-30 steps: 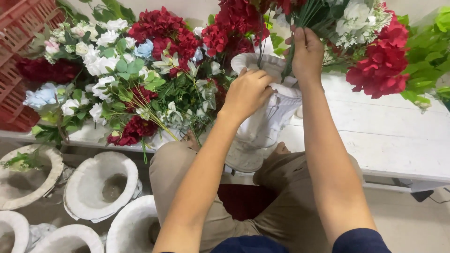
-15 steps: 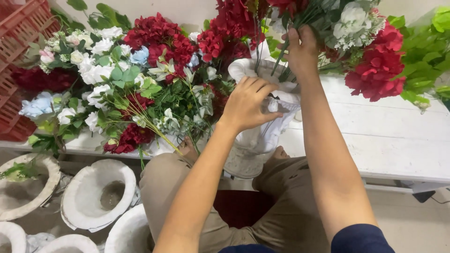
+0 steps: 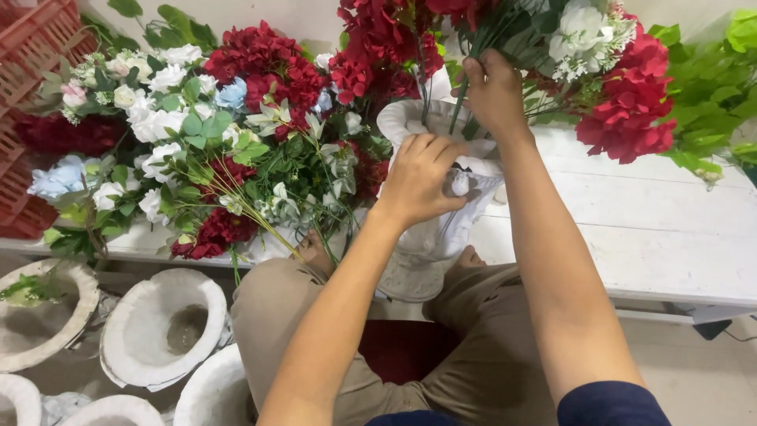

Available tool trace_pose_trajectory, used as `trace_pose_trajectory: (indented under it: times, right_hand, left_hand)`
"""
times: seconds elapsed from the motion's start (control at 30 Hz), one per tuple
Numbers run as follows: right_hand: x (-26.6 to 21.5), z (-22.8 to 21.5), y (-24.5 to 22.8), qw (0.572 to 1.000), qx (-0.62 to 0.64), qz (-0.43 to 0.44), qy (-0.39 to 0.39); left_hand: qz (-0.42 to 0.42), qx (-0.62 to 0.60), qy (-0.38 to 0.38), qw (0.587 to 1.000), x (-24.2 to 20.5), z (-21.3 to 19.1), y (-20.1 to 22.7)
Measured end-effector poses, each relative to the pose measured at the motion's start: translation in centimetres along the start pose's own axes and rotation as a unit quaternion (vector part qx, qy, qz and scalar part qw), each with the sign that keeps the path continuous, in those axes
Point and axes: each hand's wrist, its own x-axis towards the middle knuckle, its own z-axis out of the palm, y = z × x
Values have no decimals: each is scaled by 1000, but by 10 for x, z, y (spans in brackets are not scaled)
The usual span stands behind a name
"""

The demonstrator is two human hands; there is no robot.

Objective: Arranging artificial red and white flowers into a white decorative vase on a workspace.

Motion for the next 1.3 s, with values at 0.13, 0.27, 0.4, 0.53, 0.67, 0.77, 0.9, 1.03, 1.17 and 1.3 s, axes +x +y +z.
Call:
trace_pose_trajectory:
  times: [0.13,0.27,0.4,0.53,0.67,0.77,0.9,1.03,1.17,1.3]
  right_hand:
    - [2,6,8,996,-42,-82,6]
    - [5,7,4,993,-89,-83,-8]
    - [1,5,2,988,-144,-33,-38]
    - [0,2,8,966,-230,79,-86]
    - [-10,-12,8,909,-384,48,-153]
    - [-26,-17,-15,905,-394,45,-155]
    - [-16,3,14,916,-388,50,-91]
    - [-26,1,-4,967,-246,70,19]
    - [-3,3,30,968,-223,17,114]
    - [4,1,49,972,-211,-16,107]
  left_hand:
    - [-14,34,-13,999,-4,4,1]
    - [-12,54,-22,998,-3,7,-3]
    - [-9,57,-16,998,-3,9,-1]
    - [3,62,-27,998,-2,10,1]
    - [-17,76,30,997,-7,35,-4]
    - [-3,79,29,996,-7,38,-3]
    - [3,86,34,996,-9,34,-10]
    - [-2,71,57,996,-11,27,-6]
    - [-8,69,70,995,-11,30,-5]
    - [-11,72,72,995,-12,34,0]
